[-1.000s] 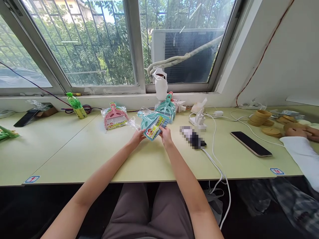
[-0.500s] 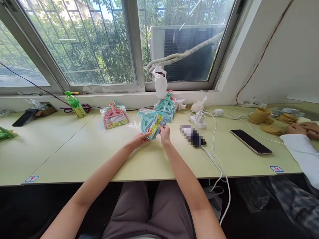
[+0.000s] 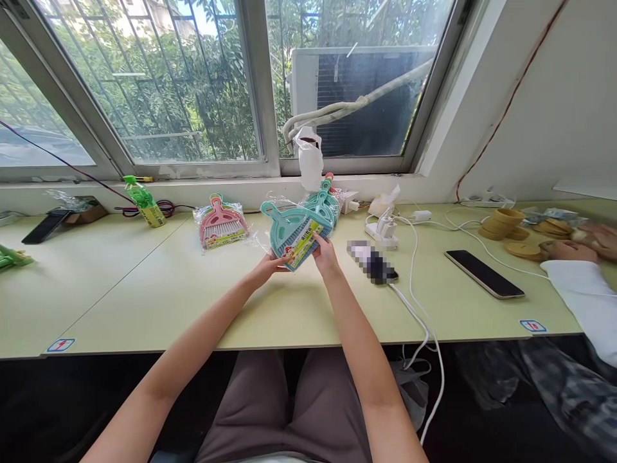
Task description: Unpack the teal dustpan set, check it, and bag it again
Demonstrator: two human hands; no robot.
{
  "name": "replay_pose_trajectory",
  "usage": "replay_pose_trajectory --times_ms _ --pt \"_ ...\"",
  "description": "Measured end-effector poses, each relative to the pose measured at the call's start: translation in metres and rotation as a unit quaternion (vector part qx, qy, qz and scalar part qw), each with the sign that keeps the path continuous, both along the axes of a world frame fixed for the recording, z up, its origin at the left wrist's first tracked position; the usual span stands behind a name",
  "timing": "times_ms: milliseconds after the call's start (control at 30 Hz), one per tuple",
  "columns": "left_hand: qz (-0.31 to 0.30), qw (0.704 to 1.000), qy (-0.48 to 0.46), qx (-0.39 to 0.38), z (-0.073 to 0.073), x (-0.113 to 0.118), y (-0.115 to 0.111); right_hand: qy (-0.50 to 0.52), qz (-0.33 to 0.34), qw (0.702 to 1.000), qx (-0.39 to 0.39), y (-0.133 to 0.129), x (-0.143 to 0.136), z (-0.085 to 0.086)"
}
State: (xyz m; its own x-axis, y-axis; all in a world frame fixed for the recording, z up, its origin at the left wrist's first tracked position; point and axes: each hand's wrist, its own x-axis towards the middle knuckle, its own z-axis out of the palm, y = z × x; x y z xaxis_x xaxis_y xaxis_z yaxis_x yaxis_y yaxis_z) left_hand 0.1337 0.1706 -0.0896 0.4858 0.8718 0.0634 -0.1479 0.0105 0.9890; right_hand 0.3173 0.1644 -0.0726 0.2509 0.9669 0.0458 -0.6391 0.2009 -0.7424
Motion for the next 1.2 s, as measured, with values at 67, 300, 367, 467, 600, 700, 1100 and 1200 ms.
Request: replay_pose_trajectory --times_ms 67,300,367,467,600,700,1100,1200 --pt "-0.015 1.0 0.003 0.011 0.001 -0.001 -0.001 0.009 0.015 1.0 0.007 0.0 0.003 0.002" --pt "-0.04 0.999 -0.024 0.018 -0.004 0.0 -0.002 0.009 0.065 0.998 0.018 -0.006 0.006 0.008" --pt "-0.031 0.997 -0.067 0.019 -0.006 0.002 -0.001 0.007 0.078 0.997 0.023 -0.007 0.004 0.007" --pt "-0.009 0.995 -0.103 0.011 -0.003 0.001 -0.001 -0.002 0.085 0.996 0.02 -0.005 0.001 0.003" --pt "-0.022 0.996 -0.089 -0.018 0.001 -0.001 -0.004 0.012 0.042 0.999 0.005 -0.002 -0.005 -0.002" --pt "-0.04 0.996 -0.067 -0.042 -0.001 0.002 -0.006 0.035 0.001 0.999 -0.008 -0.001 -0.008 -0.002" --pt "-0.237 0.969 0.001 -0.072 -0.01 0.011 -0.016 0.052 -0.05 0.997 0.02 -0.004 -0.014 -0.005" --pt "-0.194 0.979 -0.019 -0.054 -0.007 0.011 -0.012 0.058 -0.059 0.996 0.021 -0.003 -0.013 -0.007"
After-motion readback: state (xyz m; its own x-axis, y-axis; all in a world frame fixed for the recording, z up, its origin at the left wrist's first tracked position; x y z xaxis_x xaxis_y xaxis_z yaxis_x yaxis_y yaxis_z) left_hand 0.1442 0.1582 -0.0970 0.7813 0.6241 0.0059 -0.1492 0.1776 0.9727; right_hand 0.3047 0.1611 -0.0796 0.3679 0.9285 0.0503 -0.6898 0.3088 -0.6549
